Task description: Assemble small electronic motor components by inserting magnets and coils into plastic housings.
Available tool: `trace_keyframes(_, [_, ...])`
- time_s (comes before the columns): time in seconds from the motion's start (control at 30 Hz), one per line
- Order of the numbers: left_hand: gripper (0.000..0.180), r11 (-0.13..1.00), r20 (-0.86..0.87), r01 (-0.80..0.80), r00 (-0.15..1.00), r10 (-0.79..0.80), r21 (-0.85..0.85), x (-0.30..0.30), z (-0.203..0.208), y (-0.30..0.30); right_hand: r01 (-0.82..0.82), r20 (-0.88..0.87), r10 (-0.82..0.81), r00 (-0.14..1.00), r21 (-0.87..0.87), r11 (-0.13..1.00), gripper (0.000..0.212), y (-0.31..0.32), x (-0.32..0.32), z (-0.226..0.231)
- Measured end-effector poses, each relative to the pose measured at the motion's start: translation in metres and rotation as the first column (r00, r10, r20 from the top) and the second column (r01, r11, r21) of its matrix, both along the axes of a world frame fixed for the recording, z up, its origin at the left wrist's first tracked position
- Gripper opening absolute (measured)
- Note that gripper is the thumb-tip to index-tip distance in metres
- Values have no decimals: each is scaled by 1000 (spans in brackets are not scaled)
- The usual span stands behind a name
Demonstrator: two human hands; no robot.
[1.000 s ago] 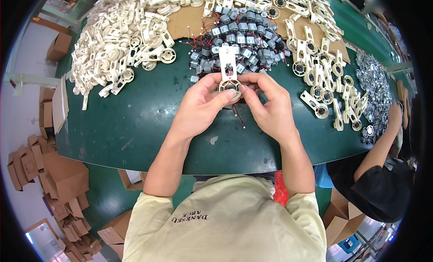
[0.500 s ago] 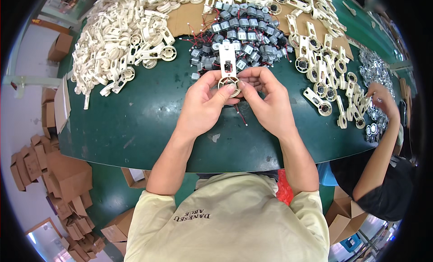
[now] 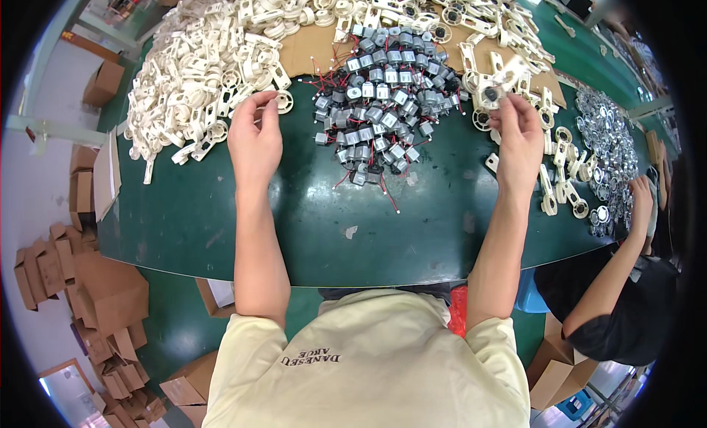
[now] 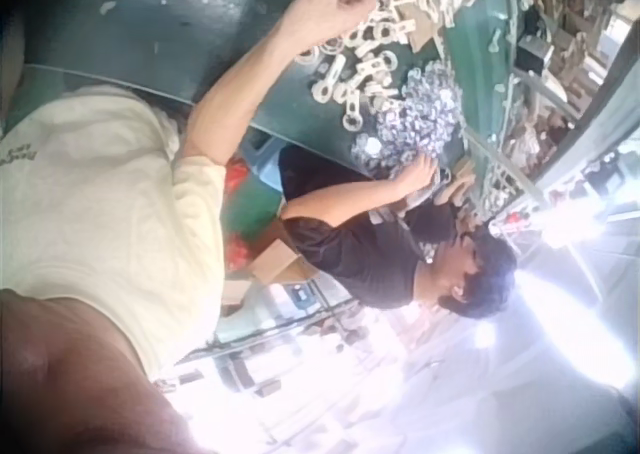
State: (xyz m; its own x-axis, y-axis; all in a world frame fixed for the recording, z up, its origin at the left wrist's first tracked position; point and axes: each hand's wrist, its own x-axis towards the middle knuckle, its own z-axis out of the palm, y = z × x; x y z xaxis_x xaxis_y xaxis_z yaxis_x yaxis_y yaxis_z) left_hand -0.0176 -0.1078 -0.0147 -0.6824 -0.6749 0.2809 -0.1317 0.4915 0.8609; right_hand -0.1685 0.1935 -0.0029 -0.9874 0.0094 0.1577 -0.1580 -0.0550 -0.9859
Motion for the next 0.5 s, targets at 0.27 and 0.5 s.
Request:
trace_keyframes(0.27, [28,870,320,100,945,69,-483,-1,-19,13,-82,-181,180,967,448,890,27,-37,20,-18])
trace_keyframes(0.5, [30,923,178,-164,955,236,-347,-7,-15,5,-82,-148,208,967,591,802,30,-47,23,-14])
